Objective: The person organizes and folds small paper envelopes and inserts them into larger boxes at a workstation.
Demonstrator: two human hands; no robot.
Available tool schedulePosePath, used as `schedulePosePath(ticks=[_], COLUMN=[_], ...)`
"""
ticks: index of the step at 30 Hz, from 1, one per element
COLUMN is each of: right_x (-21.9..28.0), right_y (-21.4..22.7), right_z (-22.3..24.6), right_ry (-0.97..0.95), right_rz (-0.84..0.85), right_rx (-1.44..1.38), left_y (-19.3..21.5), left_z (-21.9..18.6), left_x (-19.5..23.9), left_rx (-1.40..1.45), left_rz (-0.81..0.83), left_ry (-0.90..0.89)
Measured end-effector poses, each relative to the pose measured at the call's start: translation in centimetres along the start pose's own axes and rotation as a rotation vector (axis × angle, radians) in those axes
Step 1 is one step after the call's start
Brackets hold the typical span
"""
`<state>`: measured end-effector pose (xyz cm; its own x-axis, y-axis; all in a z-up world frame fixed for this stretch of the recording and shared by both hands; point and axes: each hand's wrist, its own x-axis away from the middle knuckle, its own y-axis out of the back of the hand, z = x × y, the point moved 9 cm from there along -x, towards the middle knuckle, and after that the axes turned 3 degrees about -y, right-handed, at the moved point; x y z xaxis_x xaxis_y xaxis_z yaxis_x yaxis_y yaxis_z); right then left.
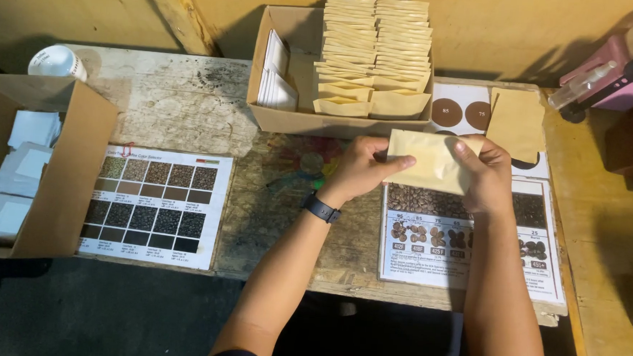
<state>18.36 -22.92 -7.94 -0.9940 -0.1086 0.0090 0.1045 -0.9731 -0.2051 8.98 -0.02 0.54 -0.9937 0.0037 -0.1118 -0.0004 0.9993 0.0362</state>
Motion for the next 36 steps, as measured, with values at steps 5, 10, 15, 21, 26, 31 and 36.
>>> schedulePosePath(ticks=[5,10,15,21,26,31,36], right_x=[0.8,2.7,1.7,2.8,5.2,5.7,6.1], right_y=[-1.5,-3.9,-1.7,-3.0,-7.4,-8.9,-9.2], right_z=[0.3,4.1,2.0,3.9,7.3,7.2,6.8], right_ry=[-0.013,0.083,0.072,0.085,0.107,0.146,0.162], right_rz=[0.073,0.101,0.069,0.021,0.082,0.18,0.27], right_rx=[-0.111,0.116,0.2,0.3,0.373,0.334,0.482], left_y=[0.8,0.7,0.1,-0.8,-1.5,-0.2,1.5], left_z=[6.1,-1.2,-1.5,0.7,-1.5,-0.9,-1.5], left_x=[-1.5,-0.5,-0.4,-0.3,0.3,-0.6,-0.2], left_rx=[0.07,0.046,-0.009,-0.156,-0.201,-0.134,0.025], left_rz=[-0.114,-0.071,-0.025,0.186,0.16,-0.04,-0.254], left_ry=[0.0,-0.074,-0.08,-0.063,-0.103,-0.27,-0.369])
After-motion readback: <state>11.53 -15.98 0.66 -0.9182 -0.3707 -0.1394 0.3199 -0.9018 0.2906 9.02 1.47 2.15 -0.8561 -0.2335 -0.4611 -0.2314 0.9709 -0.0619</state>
